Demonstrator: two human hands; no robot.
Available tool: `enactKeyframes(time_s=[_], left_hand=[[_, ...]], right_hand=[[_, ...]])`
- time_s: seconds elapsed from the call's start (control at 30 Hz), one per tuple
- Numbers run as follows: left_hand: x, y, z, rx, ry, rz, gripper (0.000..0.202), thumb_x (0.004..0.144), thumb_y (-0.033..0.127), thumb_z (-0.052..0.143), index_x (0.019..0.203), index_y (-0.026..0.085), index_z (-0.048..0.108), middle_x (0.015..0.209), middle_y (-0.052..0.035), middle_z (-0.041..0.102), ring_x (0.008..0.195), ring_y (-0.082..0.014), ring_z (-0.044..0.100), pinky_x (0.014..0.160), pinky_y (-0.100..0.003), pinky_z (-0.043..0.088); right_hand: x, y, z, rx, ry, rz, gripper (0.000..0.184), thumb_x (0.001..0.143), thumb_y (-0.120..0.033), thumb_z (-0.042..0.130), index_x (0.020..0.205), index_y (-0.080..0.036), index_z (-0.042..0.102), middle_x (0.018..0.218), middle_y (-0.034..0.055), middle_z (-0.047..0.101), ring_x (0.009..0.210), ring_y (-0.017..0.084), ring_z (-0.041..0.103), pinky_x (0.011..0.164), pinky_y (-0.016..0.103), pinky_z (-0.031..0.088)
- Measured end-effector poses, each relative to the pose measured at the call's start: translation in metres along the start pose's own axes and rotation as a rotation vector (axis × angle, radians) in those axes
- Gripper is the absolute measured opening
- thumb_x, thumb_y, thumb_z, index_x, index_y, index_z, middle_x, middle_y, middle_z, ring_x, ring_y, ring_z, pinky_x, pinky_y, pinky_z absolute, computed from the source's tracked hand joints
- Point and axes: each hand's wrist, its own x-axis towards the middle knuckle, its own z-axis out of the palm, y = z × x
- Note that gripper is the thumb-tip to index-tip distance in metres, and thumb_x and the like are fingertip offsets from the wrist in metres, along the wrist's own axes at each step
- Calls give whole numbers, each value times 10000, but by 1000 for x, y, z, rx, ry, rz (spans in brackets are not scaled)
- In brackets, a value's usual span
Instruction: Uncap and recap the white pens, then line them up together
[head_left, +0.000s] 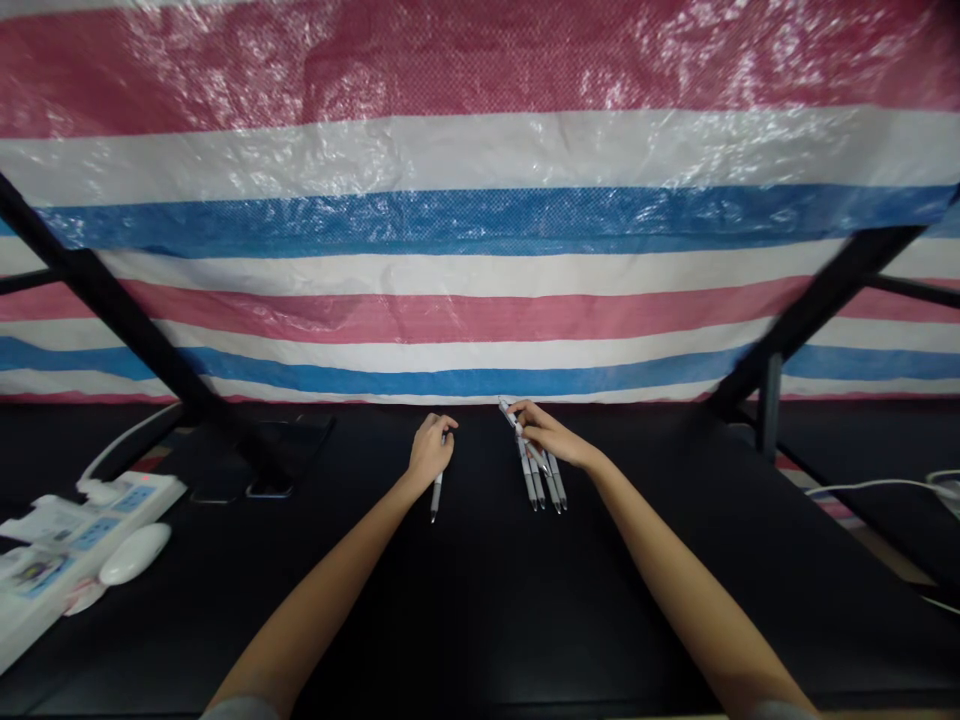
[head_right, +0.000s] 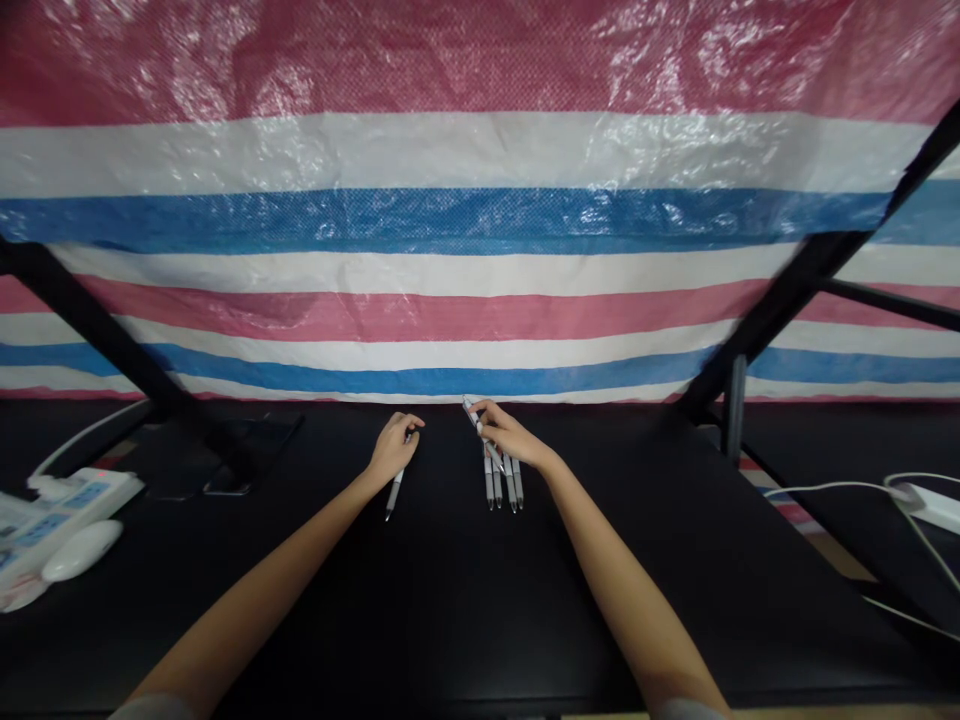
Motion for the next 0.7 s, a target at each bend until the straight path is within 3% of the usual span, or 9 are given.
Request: enactKeyframes(time_s=[0.2,0.4,0.53,0.6,0.7], left_hand=[[0,0,0,44,20,-2,201,808,108,464,895,197,622,883,-58,557,844,-191,556,800,-332,441],[2,8,-8,-32,105,4,183,853,246,491,982,208,615,1011,-75,588,941,-216,537,868,-364,414],[5,18,-15,-264,-69,161,275,821,280,559,1089,232,598,965,-49,626,829,-177,570,843,-321,436],[6,23,-17,-318,-167,235,265,797,274,595,1057,235,627,901,-39,643,811,-175,577,834,-306,436],[7,25,-20,-328,-213,258,179,802,259,586,959,228,667,881,-41,658,770,-169,578,813,-297,435]], right_hand=[[-2,-3,-2,72,-83,-45,452,727,-174,544,1158,-235,422,852,-8,527,604,89,496,559,243,456],[-4,-4,-3,22,-107,-84,421,754,-216,589,1155,-210,458,865,14,598,666,105,537,623,266,464],[-2,0,-5,8,-122,-104,406,761,-235,598,1147,-199,476,869,24,622,696,116,556,638,275,461],[-2,1,-5,9,-135,-108,400,762,-238,602,1141,-194,482,868,27,631,696,118,562,638,277,459],[-2,1,-5,19,-149,-107,392,757,-245,612,1125,-187,491,847,26,642,678,116,565,630,273,456]])
